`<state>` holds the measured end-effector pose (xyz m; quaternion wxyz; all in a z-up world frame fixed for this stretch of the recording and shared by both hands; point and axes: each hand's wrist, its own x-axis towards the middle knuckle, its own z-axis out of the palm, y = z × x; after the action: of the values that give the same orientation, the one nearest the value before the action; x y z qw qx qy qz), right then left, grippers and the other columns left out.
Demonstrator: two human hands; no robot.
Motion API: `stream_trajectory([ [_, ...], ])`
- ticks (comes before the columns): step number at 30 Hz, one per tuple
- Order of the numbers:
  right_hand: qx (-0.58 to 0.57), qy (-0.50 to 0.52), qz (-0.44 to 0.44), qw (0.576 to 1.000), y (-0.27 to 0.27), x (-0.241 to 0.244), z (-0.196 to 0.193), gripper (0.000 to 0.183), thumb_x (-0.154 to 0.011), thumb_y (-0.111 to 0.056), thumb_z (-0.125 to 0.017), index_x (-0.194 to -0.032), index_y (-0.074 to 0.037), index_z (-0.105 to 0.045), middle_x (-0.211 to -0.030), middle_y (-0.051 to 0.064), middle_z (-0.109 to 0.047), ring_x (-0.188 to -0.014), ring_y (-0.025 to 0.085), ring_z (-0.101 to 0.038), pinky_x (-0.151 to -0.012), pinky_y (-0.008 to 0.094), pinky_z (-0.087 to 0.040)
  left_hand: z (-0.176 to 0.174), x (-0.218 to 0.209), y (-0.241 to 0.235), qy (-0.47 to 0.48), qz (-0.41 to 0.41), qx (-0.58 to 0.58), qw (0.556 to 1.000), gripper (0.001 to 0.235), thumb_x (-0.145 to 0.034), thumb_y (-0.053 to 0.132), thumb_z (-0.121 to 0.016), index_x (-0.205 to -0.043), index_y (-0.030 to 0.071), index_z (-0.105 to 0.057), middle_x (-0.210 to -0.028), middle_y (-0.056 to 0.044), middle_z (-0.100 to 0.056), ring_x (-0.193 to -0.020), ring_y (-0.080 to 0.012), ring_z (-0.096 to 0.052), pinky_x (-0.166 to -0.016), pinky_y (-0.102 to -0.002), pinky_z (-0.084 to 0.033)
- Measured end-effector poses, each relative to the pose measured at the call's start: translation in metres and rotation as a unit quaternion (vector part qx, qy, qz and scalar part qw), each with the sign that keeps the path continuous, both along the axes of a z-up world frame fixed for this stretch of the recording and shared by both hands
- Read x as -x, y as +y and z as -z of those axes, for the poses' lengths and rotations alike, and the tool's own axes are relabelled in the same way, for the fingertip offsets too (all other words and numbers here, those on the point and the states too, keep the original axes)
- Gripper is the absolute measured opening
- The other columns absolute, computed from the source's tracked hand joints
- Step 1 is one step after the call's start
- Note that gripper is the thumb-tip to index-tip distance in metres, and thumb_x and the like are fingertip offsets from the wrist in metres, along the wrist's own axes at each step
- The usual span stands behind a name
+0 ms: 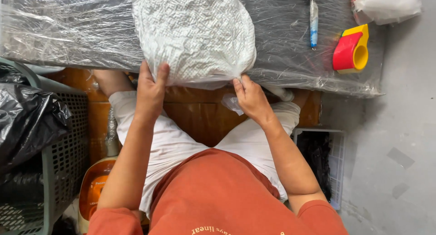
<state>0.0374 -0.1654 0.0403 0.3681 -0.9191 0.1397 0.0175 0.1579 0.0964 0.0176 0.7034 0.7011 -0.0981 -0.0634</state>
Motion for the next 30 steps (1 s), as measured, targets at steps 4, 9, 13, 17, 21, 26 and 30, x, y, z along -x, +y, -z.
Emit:
stream_trajectory([
  [4,-0.011,-0.031,0.014,0.999,0.010,-0.014,-0.020,0.040,-0.109,-0.034,-0.043,-0.099,0.000,-0.061,-0.090,0.031,-0.068,-0.094,0.051,-0.067,-0.071,0.057,-0.051,-0.036,-0.033,-0.014,-0.090,0.019,0.047,0.995,0.034,-0.112,0.034,-0.062,-0.133,0.010,-0.050,-0.119,-0.008,-0.059,-0.117,-0.0131,-0.053,-0.106,-0.043,-0.050],
  [9,-0.065,-0.051,0.053,0.995,0.023,-0.028,-0.003,0.041,-0.108,-0.035,-0.044,-0.099,0.001,-0.062,-0.088,0.033,-0.068,-0.093,0.051,-0.067,-0.072,0.059,-0.048,0.005,-0.062,-0.012,-0.063,-0.023,-0.078,0.995,0.056,-0.110,0.058,-0.055,-0.133,0.007,-0.050,-0.120,-0.025,-0.059,-0.116,-0.0415,-0.061,-0.099,-0.058,-0.049],
  [13,-0.111,-0.018,0.079,0.991,0.023,-0.021,0.025,0.041,-0.107,-0.040,-0.045,-0.097,-0.007,-0.066,-0.078,0.018,-0.072,-0.083,0.036,-0.072,-0.073,0.049,-0.054,0.044,-0.012,0.014,-0.025,-0.100,-0.206,0.973,0.068,-0.106,0.060,-0.061,-0.137,-0.001,-0.055,-0.123,-0.029,-0.049,-0.112,-0.0517,-0.059,-0.095,-0.062,-0.051],
  [17,-0.188,-0.056,0.097,0.976,0.020,-0.034,0.040,0.040,-0.108,-0.037,-0.047,-0.085,-0.010,-0.063,-0.065,0.003,-0.063,-0.066,0.017,-0.063,-0.069,0.036,-0.055,0.065,0.022,-0.005,0.159,-0.142,0.022,0.977,0.058,-0.100,0.055,-0.067,-0.119,0.004,-0.047,-0.100,-0.020,-0.059,-0.087,-0.0343,-0.069,-0.075,-0.041,-0.059],
  [21,-0.188,-0.053,0.092,0.976,0.030,-0.027,0.021,0.039,-0.109,-0.036,-0.047,-0.086,-0.009,-0.063,-0.063,0.003,-0.062,-0.064,0.015,-0.060,-0.068,0.034,-0.054,-0.022,0.031,-0.035,0.318,0.015,0.345,0.883,0.081,-0.098,0.055,-0.059,-0.142,-0.010,-0.039,-0.139,-0.042,-0.044,-0.131,-0.0571,-0.051,-0.107,-0.062,-0.048],
  [26,-0.127,-0.060,0.090,0.986,0.028,-0.015,0.015,0.037,-0.109,-0.036,-0.048,-0.102,-0.008,-0.070,-0.074,0.016,-0.068,-0.076,0.030,-0.068,-0.072,0.045,-0.055,0.011,-0.015,-0.059,0.308,-0.001,0.450,0.838,0.047,-0.099,0.025,-0.072,-0.130,-0.005,-0.056,-0.130,-0.024,-0.063,-0.119,-0.0398,-0.066,-0.107,-0.057,-0.052],
  [30,-0.042,-0.092,0.078,0.992,0.035,-0.019,0.006,0.037,-0.110,-0.033,-0.047,-0.104,-0.004,-0.070,-0.090,0.024,-0.075,-0.090,0.042,-0.073,-0.076,0.051,-0.057,0.060,-0.049,-0.073,0.246,0.031,0.446,0.860,0.037,-0.099,0.026,-0.073,-0.126,0.003,-0.062,-0.126,-0.016,-0.070,-0.113,-0.0304,-0.072,-0.101,-0.050,-0.060],
])
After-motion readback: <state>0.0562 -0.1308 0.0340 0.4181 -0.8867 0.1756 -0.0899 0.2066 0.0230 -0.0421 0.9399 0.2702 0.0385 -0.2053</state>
